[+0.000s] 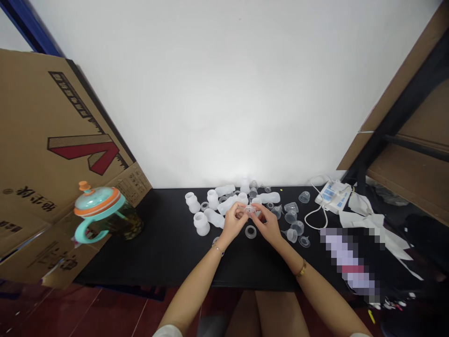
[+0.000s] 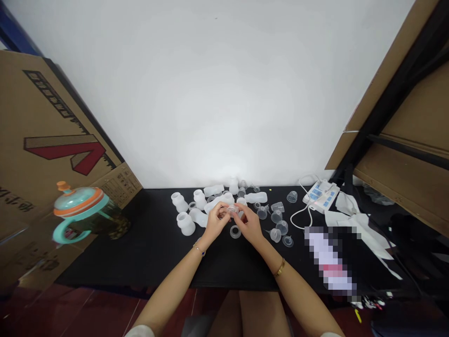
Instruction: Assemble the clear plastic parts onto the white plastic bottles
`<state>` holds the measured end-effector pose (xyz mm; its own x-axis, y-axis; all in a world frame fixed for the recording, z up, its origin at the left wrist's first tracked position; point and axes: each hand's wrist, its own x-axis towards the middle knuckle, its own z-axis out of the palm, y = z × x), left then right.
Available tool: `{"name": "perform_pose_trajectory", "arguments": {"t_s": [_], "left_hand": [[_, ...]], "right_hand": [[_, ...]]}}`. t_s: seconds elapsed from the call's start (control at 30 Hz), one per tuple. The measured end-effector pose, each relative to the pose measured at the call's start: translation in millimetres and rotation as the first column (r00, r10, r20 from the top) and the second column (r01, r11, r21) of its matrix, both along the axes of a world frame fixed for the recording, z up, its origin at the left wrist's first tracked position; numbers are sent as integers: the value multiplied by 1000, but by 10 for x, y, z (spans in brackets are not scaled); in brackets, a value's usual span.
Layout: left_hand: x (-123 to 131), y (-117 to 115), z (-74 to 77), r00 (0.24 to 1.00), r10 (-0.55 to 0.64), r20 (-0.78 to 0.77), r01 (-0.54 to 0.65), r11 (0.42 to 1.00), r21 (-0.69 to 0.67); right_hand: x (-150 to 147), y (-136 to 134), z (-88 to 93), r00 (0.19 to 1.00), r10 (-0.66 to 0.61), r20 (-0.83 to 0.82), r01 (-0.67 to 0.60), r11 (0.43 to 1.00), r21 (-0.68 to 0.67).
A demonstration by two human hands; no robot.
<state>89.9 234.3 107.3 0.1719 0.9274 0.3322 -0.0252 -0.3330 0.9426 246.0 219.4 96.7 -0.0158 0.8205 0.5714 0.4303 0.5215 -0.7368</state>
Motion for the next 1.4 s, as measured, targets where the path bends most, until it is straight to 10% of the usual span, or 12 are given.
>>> {"name": "perform_pose_trajectory", "arguments": {"t_s": [1.4], "left_hand": [[12,7,-40,984,101,-150,-89,992,84]], "right_hand": [[-23,10,-9,998,-31,53,31,999,-10]]}}
